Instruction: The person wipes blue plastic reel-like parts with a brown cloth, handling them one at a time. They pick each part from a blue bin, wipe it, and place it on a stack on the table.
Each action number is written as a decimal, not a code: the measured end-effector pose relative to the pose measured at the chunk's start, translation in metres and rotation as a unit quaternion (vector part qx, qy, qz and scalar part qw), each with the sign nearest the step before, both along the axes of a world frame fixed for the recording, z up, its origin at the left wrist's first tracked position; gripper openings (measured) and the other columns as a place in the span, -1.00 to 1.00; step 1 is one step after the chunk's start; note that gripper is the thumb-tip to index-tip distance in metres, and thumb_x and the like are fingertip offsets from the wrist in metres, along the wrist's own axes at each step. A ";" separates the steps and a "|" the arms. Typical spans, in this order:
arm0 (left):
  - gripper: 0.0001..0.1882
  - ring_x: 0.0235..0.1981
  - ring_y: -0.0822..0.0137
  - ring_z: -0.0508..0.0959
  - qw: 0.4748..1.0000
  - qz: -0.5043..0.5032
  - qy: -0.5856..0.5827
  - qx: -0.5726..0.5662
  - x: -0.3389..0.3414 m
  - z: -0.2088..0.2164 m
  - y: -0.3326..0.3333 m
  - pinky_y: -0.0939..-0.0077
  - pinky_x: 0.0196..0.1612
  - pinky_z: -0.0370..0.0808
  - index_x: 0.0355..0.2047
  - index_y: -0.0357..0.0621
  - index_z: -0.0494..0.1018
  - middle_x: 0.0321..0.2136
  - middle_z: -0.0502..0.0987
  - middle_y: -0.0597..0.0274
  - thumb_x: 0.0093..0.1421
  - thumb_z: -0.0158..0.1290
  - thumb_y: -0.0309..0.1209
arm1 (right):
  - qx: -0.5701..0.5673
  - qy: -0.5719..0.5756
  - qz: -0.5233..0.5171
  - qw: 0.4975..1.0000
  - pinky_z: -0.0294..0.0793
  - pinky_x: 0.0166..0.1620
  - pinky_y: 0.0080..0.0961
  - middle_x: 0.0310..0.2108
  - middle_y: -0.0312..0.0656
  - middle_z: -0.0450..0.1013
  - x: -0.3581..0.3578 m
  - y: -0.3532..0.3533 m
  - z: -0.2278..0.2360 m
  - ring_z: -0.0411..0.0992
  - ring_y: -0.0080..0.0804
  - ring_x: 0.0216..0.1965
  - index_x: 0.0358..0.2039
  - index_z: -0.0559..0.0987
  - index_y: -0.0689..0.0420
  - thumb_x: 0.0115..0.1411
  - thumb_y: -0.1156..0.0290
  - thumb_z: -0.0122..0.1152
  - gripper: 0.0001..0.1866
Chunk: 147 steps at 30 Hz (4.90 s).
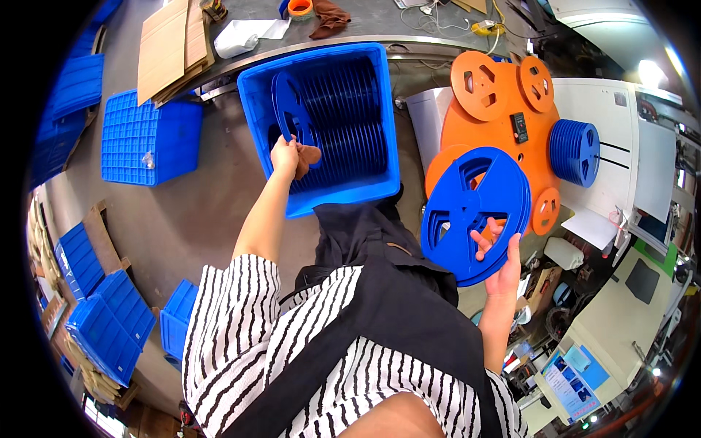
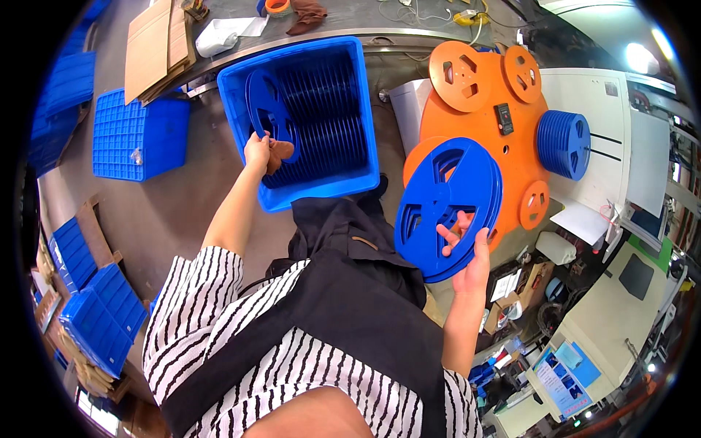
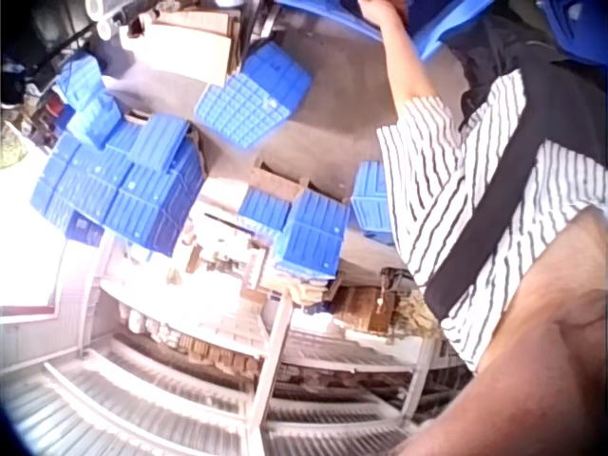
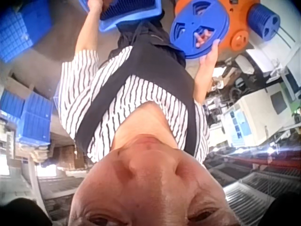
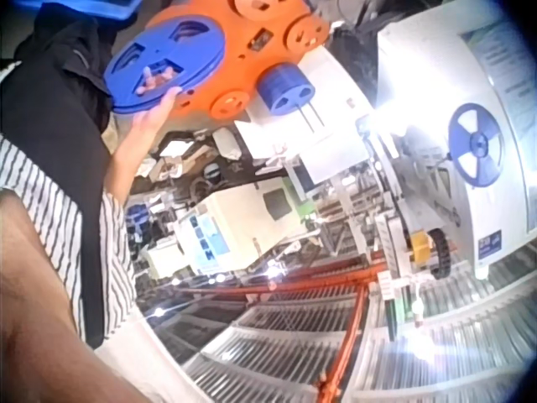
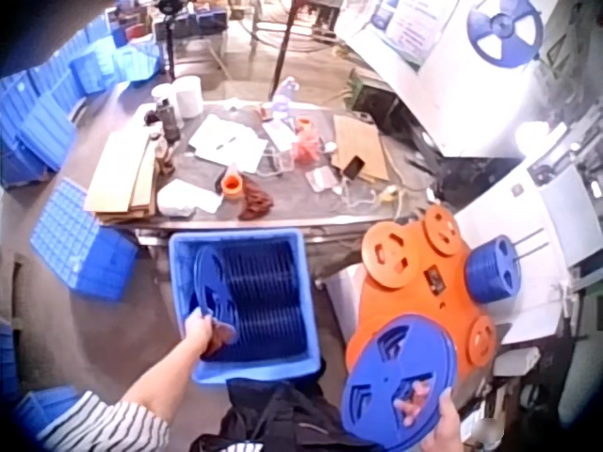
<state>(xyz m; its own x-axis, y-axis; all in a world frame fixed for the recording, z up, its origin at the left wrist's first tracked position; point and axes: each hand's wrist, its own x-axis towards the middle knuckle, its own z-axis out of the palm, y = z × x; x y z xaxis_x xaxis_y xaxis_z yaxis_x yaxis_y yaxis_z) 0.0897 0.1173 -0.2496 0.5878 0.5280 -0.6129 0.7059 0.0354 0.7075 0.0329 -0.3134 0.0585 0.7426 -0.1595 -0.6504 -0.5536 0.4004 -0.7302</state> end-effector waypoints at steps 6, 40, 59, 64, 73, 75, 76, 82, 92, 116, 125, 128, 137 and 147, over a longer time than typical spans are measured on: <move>-0.28 -0.08 0.13 0.54 0.999 -0.034 -0.006 0.027 -0.017 -0.057 -0.001 0.28 0.00 0.42 0.34 0.06 0.07 -0.09 0.51 -0.07 0.21 0.12 -0.30 | -0.007 0.013 0.030 0.999 0.51 -0.41 -0.48 0.24 -0.11 0.16 0.008 0.007 -0.001 0.46 0.02 -0.04 -0.05 0.46 0.18 0.33 -0.09 -0.12 -0.45; -0.29 -0.32 0.33 0.50 0.614 -0.539 -0.469 0.335 -0.018 0.231 -0.082 0.48 -0.23 0.55 0.09 0.20 0.41 0.19 0.31 0.16 -0.15 0.29 -0.50 | 0.377 -0.233 -0.029 0.896 0.18 -0.59 -0.67 0.36 0.15 -0.08 0.011 -0.016 0.009 0.23 -0.64 -0.67 -0.30 0.37 0.19 0.27 -0.04 0.06 -0.54; -0.52 -0.44 0.32 0.42 0.650 -0.582 -0.446 0.199 -0.046 0.242 -0.090 0.48 -0.38 0.48 -0.11 -0.07 0.42 0.05 0.47 0.15 -0.14 0.15 -0.52 | 0.101 -0.163 0.016 0.981 0.60 -0.16 -0.19 0.35 0.11 -0.05 0.026 -0.001 0.037 0.47 0.03 -0.05 0.23 0.26 0.20 0.23 -0.35 -0.28 -0.12; -0.76 -0.19 0.34 0.54 0.889 -0.343 -0.203 -0.224 -0.062 0.224 -0.075 0.48 -0.19 0.53 -0.07 -0.15 0.40 -0.11 0.56 0.10 0.25 0.01 -0.44 | 0.037 -0.146 -0.018 0.988 0.31 -0.55 -0.60 0.32 -0.11 0.09 0.015 -0.025 0.026 0.54 -0.16 -0.14 0.18 0.28 0.19 0.28 -0.25 -0.21 -0.24; -0.72 -0.20 0.28 0.60 0.809 -0.017 -0.135 -0.572 -0.100 0.175 -0.049 0.36 -0.15 0.59 -0.06 -0.15 0.36 -0.23 0.58 0.11 0.30 0.01 -0.29 | 0.007 -0.153 -0.049 0.987 0.27 -0.62 -0.68 0.31 -0.05 0.11 -0.003 -0.034 0.026 0.57 -0.26 -0.27 0.09 0.34 0.18 0.31 -0.16 -0.15 -0.35; -0.72 -0.21 0.26 0.60 0.800 0.000 -0.141 -0.583 -0.105 0.172 -0.046 0.34 -0.15 0.59 -0.04 -0.14 0.35 -0.24 0.57 0.13 0.30 0.01 -0.29 | 0.030 -0.148 -0.048 0.987 0.27 -0.62 -0.68 0.32 -0.01 0.08 -0.004 -0.035 0.023 0.57 -0.27 -0.28 0.07 0.36 0.18 0.31 -0.16 -0.14 -0.36; -0.72 -0.21 0.26 0.60 0.794 0.001 -0.144 -0.590 -0.107 0.170 -0.046 0.33 -0.15 0.59 -0.04 -0.14 0.35 -0.23 0.57 0.13 0.31 0.00 -0.29 | 0.036 -0.150 -0.044 0.987 0.27 -0.62 -0.68 0.32 0.02 0.07 -0.003 -0.034 0.024 0.57 -0.28 -0.28 0.06 0.36 0.19 0.31 -0.16 -0.13 -0.36; -0.73 -0.21 0.23 0.61 0.777 0.018 -0.153 -0.610 -0.112 0.169 -0.036 0.31 -0.16 0.61 -0.03 -0.15 0.34 -0.21 0.56 0.08 0.33 -0.04 -0.31 | 0.078 -0.157 -0.024 0.984 0.33 -0.60 -0.66 0.37 0.07 -0.06 -0.003 -0.032 0.015 0.57 -0.28 -0.24 0.07 0.34 0.22 0.31 -0.09 -0.07 -0.39; -0.80 -0.21 0.18 0.60 0.911 0.087 -0.121 -0.384 -0.126 0.154 -0.001 0.25 -0.14 0.59 -0.09 -0.16 0.34 -0.21 0.56 0.02 0.36 -0.12 -0.35 | 0.077 -0.125 -0.046 0.988 0.34 -0.60 -0.64 0.36 0.07 -0.02 -0.010 -0.033 0.004 0.57 -0.28 -0.25 0.00 0.39 0.21 0.31 -0.09 -0.06 -0.43; -0.68 -0.26 0.15 0.55 0.993 -0.078 0.024 0.086 -0.026 -0.061 0.013 0.33 -0.17 0.45 -0.05 -0.21 0.35 -0.27 0.55 -0.02 0.26 0.01 -0.30 | 0.060 -0.099 -0.079 0.990 0.35 -0.59 -0.65 0.38 0.06 -0.09 -0.021 -0.021 0.003 0.49 -0.36 -0.41 -0.03 0.43 0.21 0.30 -0.12 -0.09 -0.41; -0.12 -0.63 0.35 0.50 0.985 -0.162 -0.024 -0.056 -0.020 0.091 -0.036 0.49 -0.58 0.45 0.38 0.01 -0.12 -0.41 0.59 0.05 0.13 0.13 -0.43 | 0.233 -0.208 -0.063 0.948 0.18 -0.59 -0.67 0.40 -0.05 -0.09 -0.022 -0.034 0.011 0.21 -0.64 -0.69 -0.14 0.43 0.15 0.25 -0.02 0.11 -0.55; -0.17 -0.63 0.38 0.50 0.965 -0.231 -0.111 0.053 -0.032 0.115 -0.048 0.55 -0.53 0.48 0.37 0.07 -0.09 -0.44 0.60 0.12 0.16 0.05 -0.58 | 0.313 -0.237 -0.032 0.919 0.14 -0.64 -0.71 0.39 -0.01 -0.06 -0.018 -0.032 0.011 0.24 -0.65 -0.73 -0.27 0.36 0.17 0.28 0.03 0.09 -0.60; -0.19 -0.21 0.24 0.56 0.855 -0.316 -0.346 0.222 -0.031 0.169 -0.059 0.46 -0.18 0.58 0.28 -0.01 0.14 0.29 0.16 0.13 0.03 0.20 -0.60 | 0.399 -0.252 -0.002 0.882 0.03 -0.70 -0.74 0.38 0.04 -0.06 -0.012 -0.021 0.010 0.22 -0.67 -0.78 -0.34 0.34 0.16 0.30 0.00 0.04 -0.58; -0.25 -0.38 0.30 0.43 0.583 -0.557 -0.466 0.364 -0.034 0.217 -0.102 0.45 -0.30 0.51 0.12 0.16 0.39 0.21 0.29 0.11 -0.17 0.16 -0.58 | 0.384 -0.212 -0.010 0.899 0.11 -0.68 -0.70 0.40 0.07 -0.20 0.000 -0.009 0.020 0.23 -0.67 -0.74 -0.29 0.33 0.20 0.29 0.06 0.08 -0.59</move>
